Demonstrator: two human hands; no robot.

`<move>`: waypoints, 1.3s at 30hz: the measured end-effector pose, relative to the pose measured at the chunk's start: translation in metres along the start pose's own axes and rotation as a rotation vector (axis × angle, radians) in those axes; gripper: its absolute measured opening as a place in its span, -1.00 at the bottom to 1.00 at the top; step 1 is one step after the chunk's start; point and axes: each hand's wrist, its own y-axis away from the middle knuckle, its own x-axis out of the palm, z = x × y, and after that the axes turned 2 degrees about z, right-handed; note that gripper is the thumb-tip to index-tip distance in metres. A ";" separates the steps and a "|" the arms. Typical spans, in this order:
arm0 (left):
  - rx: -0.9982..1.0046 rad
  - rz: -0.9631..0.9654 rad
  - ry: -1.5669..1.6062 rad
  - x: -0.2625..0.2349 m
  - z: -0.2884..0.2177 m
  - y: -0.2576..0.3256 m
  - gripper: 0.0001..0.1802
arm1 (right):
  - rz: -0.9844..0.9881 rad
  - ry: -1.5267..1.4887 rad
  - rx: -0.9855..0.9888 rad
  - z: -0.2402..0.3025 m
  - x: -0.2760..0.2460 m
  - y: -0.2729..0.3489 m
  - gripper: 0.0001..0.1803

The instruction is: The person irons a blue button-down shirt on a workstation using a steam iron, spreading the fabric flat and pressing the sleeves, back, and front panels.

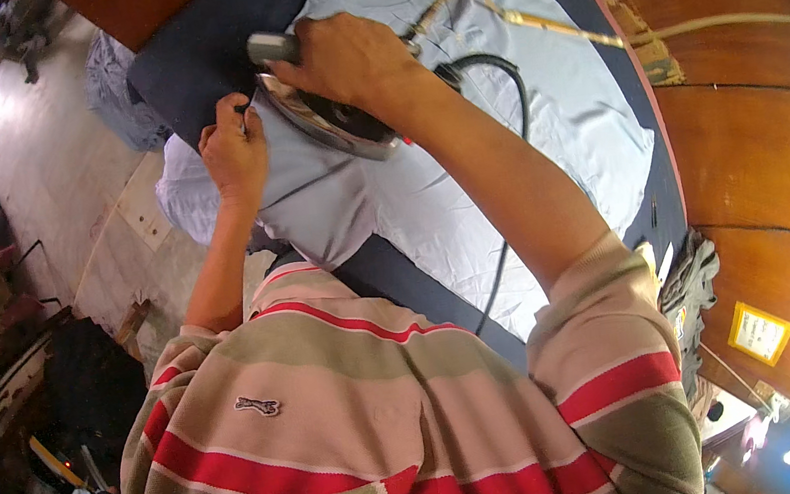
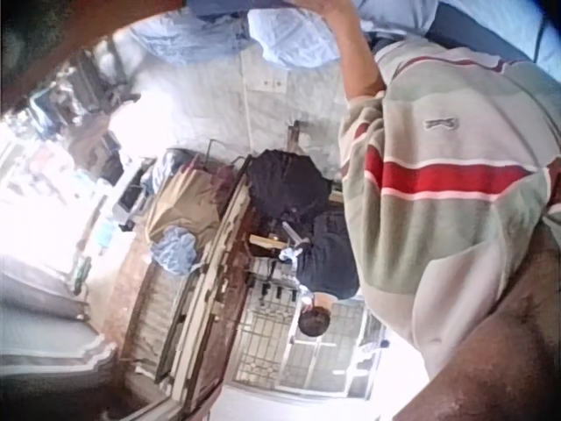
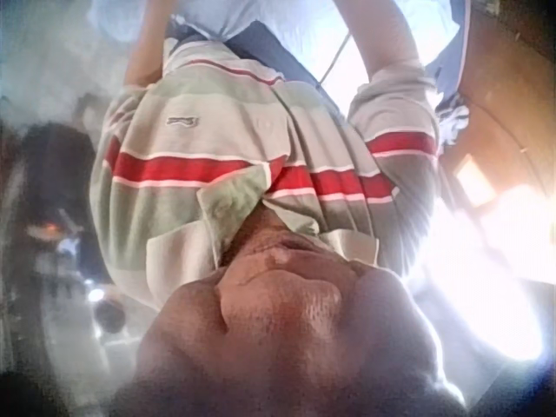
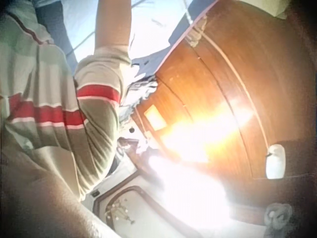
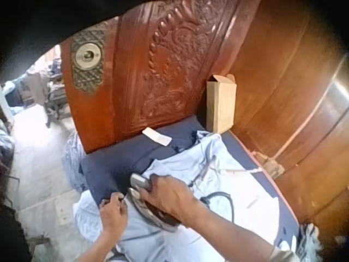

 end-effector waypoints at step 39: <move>0.088 0.295 -0.079 -0.012 0.009 -0.024 -0.80 | 0.130 -0.088 0.114 -0.019 -0.008 0.052 -0.48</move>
